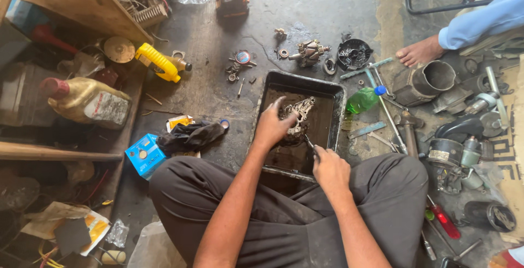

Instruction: The person pours liquid from a green bottle into a black tray, then uses a brush to scrub a metal engine part submerged in the liquid. The person repeatedly dips and scrubs the part to remove grime.

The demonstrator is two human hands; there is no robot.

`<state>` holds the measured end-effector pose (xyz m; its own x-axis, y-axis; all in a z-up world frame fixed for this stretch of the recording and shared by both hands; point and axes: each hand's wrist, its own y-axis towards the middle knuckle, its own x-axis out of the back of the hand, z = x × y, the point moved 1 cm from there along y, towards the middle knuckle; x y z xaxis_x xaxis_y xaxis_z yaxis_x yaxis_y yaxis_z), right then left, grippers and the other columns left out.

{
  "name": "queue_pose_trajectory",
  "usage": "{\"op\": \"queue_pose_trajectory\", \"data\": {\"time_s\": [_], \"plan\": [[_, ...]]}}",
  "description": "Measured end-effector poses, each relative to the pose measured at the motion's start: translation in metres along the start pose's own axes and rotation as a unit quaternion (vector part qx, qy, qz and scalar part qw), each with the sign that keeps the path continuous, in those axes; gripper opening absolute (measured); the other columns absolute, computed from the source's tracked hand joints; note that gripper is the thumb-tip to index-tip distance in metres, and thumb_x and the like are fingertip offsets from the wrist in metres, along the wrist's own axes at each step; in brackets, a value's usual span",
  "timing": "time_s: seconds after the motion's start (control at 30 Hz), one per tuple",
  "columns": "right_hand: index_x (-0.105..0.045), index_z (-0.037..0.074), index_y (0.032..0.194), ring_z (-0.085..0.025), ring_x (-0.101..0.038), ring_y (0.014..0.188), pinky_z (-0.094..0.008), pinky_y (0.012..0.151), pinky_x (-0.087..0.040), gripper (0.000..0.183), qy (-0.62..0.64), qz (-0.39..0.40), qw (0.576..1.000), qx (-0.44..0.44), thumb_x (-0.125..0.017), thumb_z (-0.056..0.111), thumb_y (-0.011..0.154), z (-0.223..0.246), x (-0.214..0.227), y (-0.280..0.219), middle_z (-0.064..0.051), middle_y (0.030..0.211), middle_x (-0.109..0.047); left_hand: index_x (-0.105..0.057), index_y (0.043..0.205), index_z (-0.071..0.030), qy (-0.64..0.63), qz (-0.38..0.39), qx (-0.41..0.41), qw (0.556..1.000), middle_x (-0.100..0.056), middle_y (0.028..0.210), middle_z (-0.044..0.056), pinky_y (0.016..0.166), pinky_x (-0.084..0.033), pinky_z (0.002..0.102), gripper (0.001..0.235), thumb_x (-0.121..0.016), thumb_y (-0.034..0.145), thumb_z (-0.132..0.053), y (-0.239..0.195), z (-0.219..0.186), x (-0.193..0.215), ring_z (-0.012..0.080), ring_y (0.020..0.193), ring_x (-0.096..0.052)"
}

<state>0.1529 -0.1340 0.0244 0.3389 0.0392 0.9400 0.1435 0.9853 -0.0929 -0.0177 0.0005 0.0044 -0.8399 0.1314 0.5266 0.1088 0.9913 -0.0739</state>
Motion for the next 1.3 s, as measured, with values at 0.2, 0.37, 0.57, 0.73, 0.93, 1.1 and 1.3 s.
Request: {"op": "queue_pose_trajectory", "data": {"time_s": [0.2, 0.37, 0.57, 0.73, 0.93, 1.1, 1.3], "plan": [[-0.073, 0.023, 0.119, -0.038, -0.072, 0.091, -0.05, 0.08, -0.057, 0.029, 0.0, 0.025, 0.998, -0.054, -0.067, 0.027, 0.091, 0.003, 0.025, 0.006, -0.013, 0.102, -0.076, -0.028, 0.155, -0.003, 0.245, 0.07, 0.014, 0.967, -0.035, 0.158, 0.02, 0.116, -0.034, 0.049, 0.123, -0.09, 0.065, -0.059, -0.015, -0.033, -0.009, 0.0378, 0.142, -0.039], [-0.071, 0.022, 0.127, -0.037, -0.074, 0.096, -0.047, 0.083, -0.057, 0.034, 0.159, -0.082, 0.98, -0.09, -0.068, 0.025, 0.093, 0.0, 0.044, 0.007, -0.017, 0.102, -0.076, -0.034, 0.153, -0.006, 0.231, 0.13, -0.069, 0.962, -0.04, 0.156, 0.015, 0.116, -0.037, 0.045, 0.122, -0.097, 0.056, -0.043, -0.003, -0.022, 0.005, 0.0359, 0.139, -0.044], [-0.073, 0.019, 0.126, -0.042, -0.07, 0.097, -0.049, 0.085, -0.055, 0.033, 0.133, -0.124, 0.982, -0.046, -0.069, 0.023, 0.093, 0.024, 0.016, 0.034, -0.018, 0.106, -0.075, -0.04, 0.151, -0.007, 0.253, 0.117, -0.099, 0.955, -0.044, 0.153, 0.014, 0.112, -0.042, 0.047, 0.118, -0.098, 0.053, -0.037, -0.001, -0.02, 0.001, 0.0368, 0.135, -0.047], [-0.072, 0.017, 0.127, -0.042, -0.069, 0.097, -0.049, 0.083, -0.055, 0.033, 0.14, -0.116, 0.983, -0.025, -0.069, 0.024, 0.094, 0.014, 0.011, 0.029, -0.018, 0.105, -0.074, -0.041, 0.15, -0.004, 0.219, 0.093, -0.11, 0.965, -0.044, 0.152, 0.017, 0.11, -0.044, 0.048, 0.107, -0.095, 0.061, -0.031, -0.001, -0.016, -0.007, 0.04, 0.132, -0.048], [-0.071, 0.018, 0.127, -0.039, -0.071, 0.092, -0.049, 0.08, -0.055, 0.036, 0.092, -0.115, 0.989, -0.032, -0.068, 0.022, 0.092, 0.011, 0.007, 0.036, -0.016, 0.1, -0.075, -0.044, 0.15, -0.008, 0.233, 0.105, -0.11, 0.96, -0.046, 0.153, 0.014, 0.11, -0.045, 0.047, 0.102, -0.09, 0.059, -0.018, 0.001, -0.014, -0.008, 0.0381, 0.133, -0.049], [-0.069, 0.016, 0.131, -0.041, -0.071, 0.087, -0.05, 0.076, -0.056, 0.039, 0.113, -0.137, 0.984, -0.008, -0.068, 0.021, 0.092, 0.018, 0.002, 0.037, -0.016, 0.101, -0.075, -0.044, 0.148, -0.008, 0.208, 0.112, -0.082, 0.968, -0.044, 0.152, 0.014, 0.112, -0.043, 0.046, 0.106, -0.093, 0.055, -0.02, -0.002, -0.022, -0.001, 0.0384, 0.135, -0.046], [-0.068, 0.016, 0.132, -0.043, -0.071, 0.08, -0.054, 0.072, -0.055, 0.038, 0.046, -0.118, 0.99, -0.054, -0.066, 0.022, 0.094, 0.005, -0.003, 0.026, -0.016, 0.094, -0.076, -0.042, 0.147, -0.007, 0.208, 0.119, -0.079, 0.968, -0.043, 0.152, 0.014, 0.11, -0.042, 0.046, 0.109, -0.096, 0.055, -0.029, -0.005, -0.026, -0.004, 0.0382, 0.135, -0.045]]}}
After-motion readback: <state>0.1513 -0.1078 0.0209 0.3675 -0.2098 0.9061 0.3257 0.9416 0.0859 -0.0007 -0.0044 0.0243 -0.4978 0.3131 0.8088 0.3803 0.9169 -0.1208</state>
